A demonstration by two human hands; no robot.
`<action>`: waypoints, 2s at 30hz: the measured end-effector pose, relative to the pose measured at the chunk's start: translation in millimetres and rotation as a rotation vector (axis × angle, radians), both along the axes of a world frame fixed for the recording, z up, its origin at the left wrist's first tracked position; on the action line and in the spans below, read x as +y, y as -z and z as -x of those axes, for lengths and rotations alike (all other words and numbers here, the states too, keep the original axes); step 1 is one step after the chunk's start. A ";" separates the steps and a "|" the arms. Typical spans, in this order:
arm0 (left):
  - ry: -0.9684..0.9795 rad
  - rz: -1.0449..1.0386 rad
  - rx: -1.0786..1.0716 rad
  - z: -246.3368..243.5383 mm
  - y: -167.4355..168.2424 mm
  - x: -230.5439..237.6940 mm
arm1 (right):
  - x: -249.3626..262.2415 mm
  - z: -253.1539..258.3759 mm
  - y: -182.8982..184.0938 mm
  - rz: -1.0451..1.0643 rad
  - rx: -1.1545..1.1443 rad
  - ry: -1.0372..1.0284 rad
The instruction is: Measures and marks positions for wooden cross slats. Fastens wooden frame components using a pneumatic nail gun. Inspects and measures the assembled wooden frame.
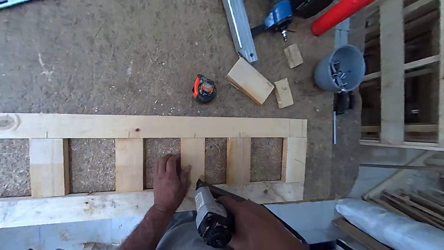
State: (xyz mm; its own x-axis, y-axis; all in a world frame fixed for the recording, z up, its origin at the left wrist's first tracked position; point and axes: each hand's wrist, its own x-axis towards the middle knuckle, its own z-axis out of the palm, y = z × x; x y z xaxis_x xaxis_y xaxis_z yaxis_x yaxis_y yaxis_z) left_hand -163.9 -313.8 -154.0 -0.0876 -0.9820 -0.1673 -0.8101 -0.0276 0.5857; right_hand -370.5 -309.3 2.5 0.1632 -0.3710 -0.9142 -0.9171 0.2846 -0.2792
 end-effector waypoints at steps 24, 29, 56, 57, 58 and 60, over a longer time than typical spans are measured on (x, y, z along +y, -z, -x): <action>-0.124 -0.056 -0.234 48.6 30.3 31.8 | -132.7 -12.0 30.2 -0.042 -0.013 -0.137; -0.194 -0.172 -0.122 44.9 33.6 39.7 | -143.6 -16.2 32.4 -0.092 -0.031 -0.153; -0.372 -0.257 0.227 30.5 48.5 65.7 | -146.0 -18.8 35.6 -0.057 -0.037 -0.173; -0.359 -0.249 0.206 30.5 49.5 66.9 | -147.2 -19.0 35.4 -0.069 -0.032 -0.170; -0.350 -0.272 0.183 30.6 48.9 66.4 | -148.5 -19.5 35.1 -0.089 -0.024 -0.168; -0.336 -0.307 0.147 30.5 47.0 64.6 | -151.3 -21.6 34.0 -0.144 -0.007 -0.159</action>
